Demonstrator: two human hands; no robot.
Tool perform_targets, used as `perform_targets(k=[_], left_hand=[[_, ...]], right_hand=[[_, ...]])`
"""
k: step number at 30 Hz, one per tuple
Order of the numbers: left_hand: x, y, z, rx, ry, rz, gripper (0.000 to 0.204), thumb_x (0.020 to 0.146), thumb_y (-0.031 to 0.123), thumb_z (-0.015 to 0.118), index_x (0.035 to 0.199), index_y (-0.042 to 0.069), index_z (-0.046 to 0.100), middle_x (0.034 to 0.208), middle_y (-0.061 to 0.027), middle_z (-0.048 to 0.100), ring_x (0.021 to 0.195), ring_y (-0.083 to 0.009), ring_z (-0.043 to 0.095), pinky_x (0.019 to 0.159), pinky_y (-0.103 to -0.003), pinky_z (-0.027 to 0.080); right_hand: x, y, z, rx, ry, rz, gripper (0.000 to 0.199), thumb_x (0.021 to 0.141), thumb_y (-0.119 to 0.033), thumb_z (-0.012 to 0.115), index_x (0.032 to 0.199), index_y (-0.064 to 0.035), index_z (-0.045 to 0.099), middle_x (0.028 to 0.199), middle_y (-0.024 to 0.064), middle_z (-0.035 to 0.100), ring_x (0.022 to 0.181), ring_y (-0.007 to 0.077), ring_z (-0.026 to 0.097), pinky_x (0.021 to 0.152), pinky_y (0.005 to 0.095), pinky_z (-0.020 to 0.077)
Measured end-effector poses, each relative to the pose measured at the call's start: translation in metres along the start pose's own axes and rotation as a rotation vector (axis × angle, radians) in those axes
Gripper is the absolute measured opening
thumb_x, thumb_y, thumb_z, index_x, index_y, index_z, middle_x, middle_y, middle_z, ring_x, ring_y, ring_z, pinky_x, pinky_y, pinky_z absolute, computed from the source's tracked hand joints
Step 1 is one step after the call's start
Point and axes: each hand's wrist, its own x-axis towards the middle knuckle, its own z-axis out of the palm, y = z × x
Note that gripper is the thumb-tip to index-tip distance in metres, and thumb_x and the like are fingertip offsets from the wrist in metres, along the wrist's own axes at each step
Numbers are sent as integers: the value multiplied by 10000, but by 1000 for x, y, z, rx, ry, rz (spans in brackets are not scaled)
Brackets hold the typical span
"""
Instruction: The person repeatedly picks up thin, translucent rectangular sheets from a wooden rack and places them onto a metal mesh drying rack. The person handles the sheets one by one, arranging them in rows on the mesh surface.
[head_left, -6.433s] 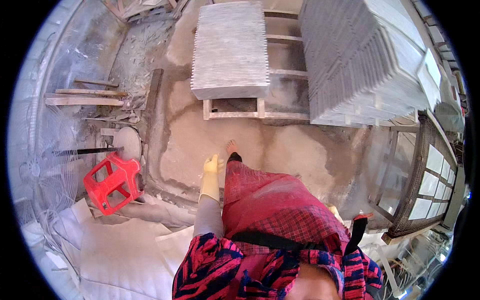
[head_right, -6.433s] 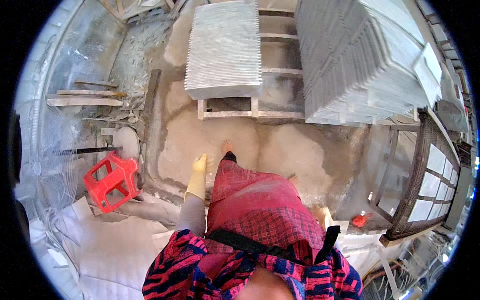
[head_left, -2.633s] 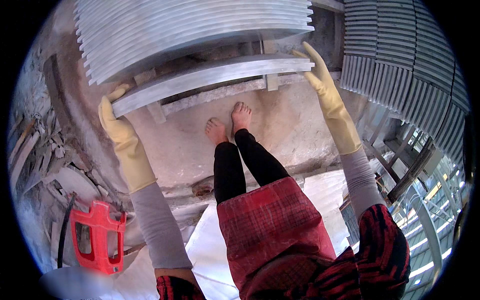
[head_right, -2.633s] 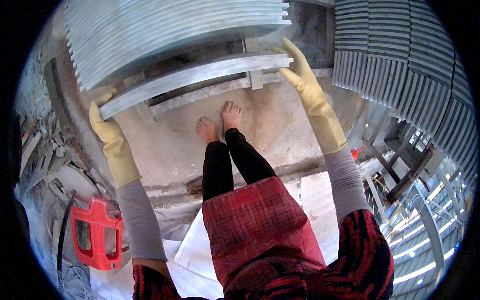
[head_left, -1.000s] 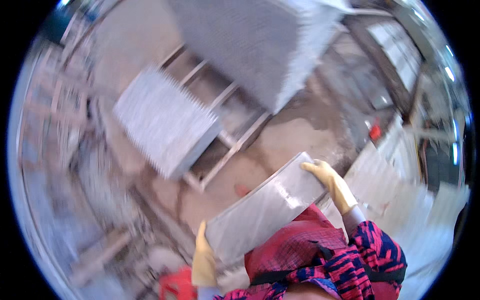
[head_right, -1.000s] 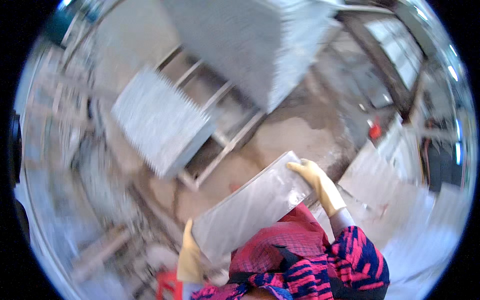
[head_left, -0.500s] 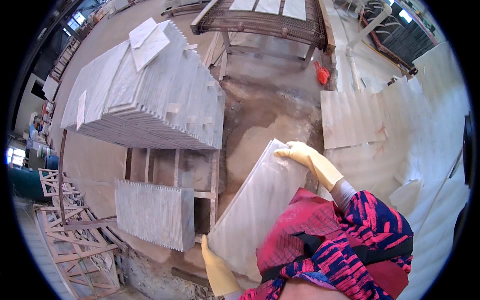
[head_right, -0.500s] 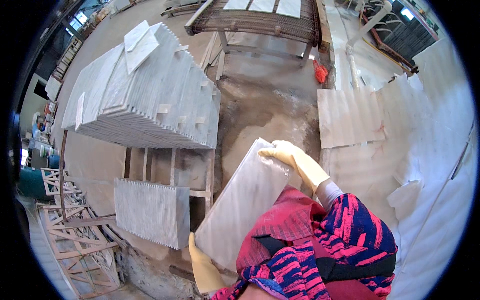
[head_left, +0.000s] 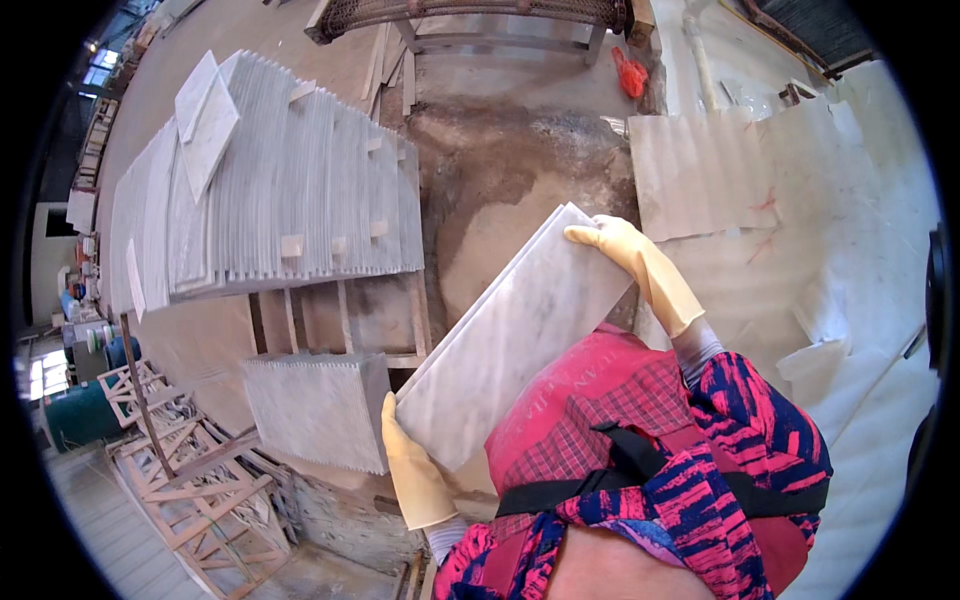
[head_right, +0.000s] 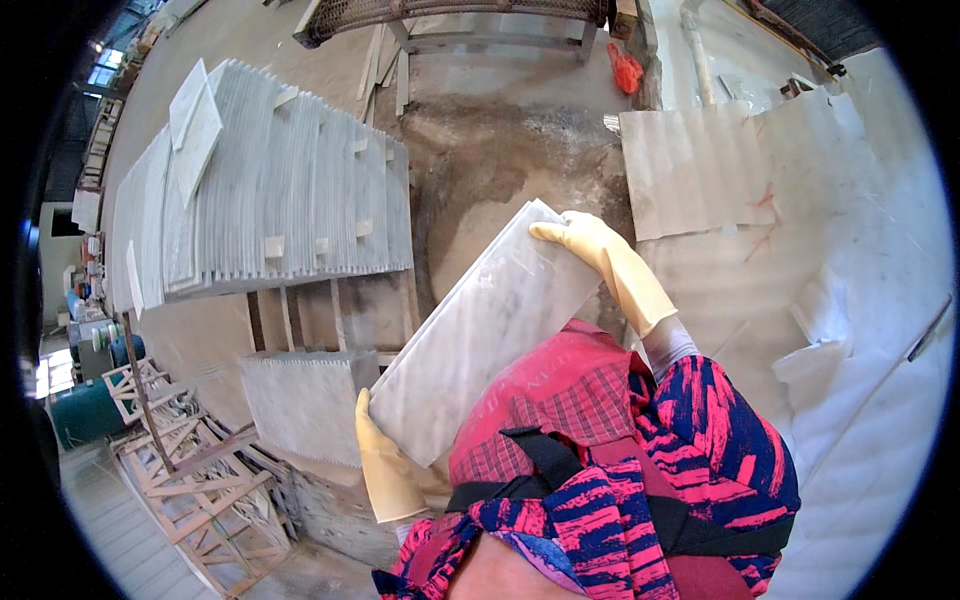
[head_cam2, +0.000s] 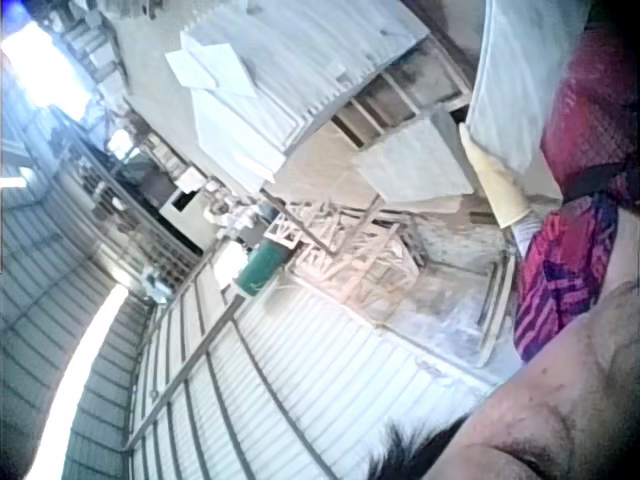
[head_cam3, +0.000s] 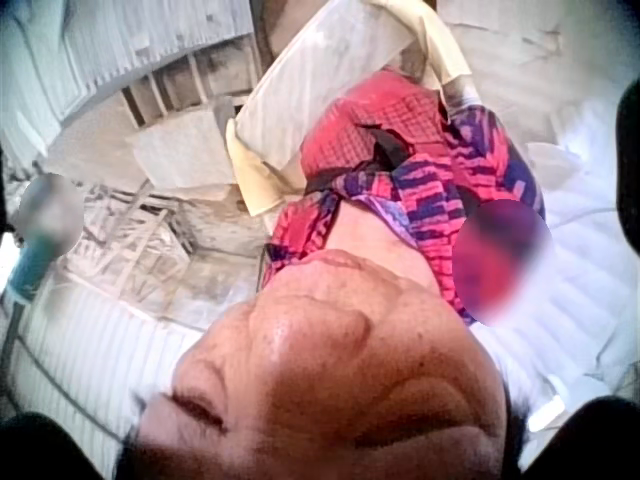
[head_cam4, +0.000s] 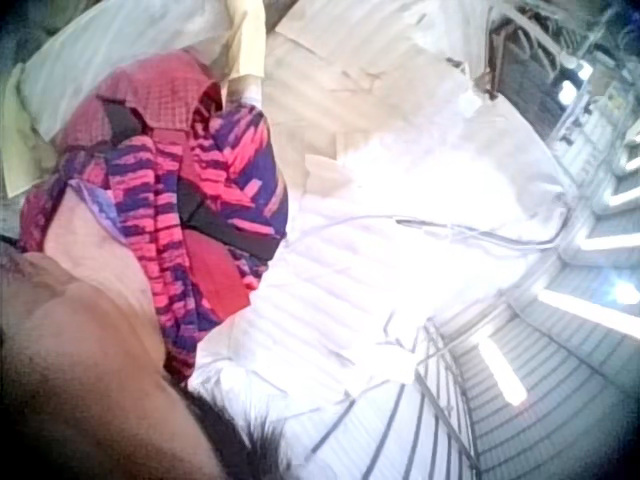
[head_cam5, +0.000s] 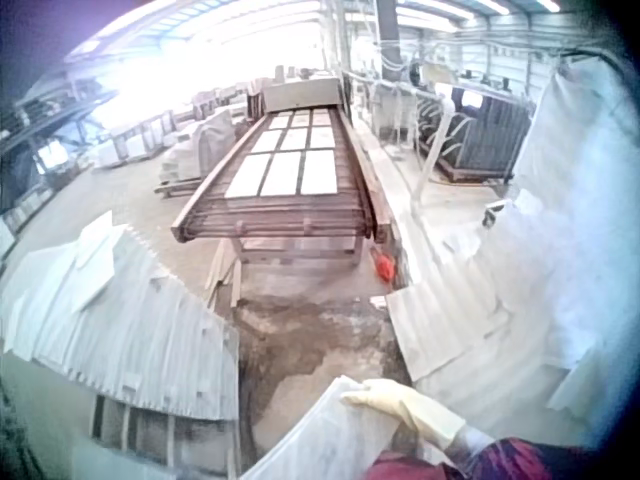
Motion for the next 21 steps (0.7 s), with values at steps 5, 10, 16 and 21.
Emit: perform_targets(k=[5, 10, 16, 21], left_hand=[[-46, 56, 86, 45, 55, 2, 677, 890, 562, 647, 1322, 41, 641, 1356, -151, 632, 1206, -334, 609, 1054, -490, 467], [-4, 117, 140, 20, -39, 18, 657, 900, 551, 637, 1319, 45, 641, 1345, -145, 639, 1203, -324, 612, 1061, -474, 463], [31, 173, 181, 36, -132, 29, 607, 922, 532, 598, 1288, 52, 663, 1286, -137, 675, 1143, -316, 655, 1019, -468, 503], [41, 197, 226, 91, -82, 3, 638, 916, 549, 613, 1326, 61, 640, 1341, -132, 647, 1204, -315, 621, 1053, -467, 471]], right_hand=[[31, -53, -41, -22, 34, -18, 731, 819, -602, 741, 1240, -7, 676, 1158, 166, 724, 1044, 284, 690, 897, 401, 523], [81, -115, -69, -53, 66, -33, 739, 833, -617, 721, 1243, -6, 669, 1156, 161, 720, 1032, 279, 686, 894, 403, 519], [105, -150, -88, 132, 78, 11, 693, 834, -575, 761, 1238, -19, 664, 1111, 134, 725, 957, 230, 696, 830, 377, 540], [155, -177, -101, 96, 48, 20, 705, 841, -579, 759, 1237, -3, 662, 1099, 139, 726, 943, 233, 700, 816, 380, 547]])
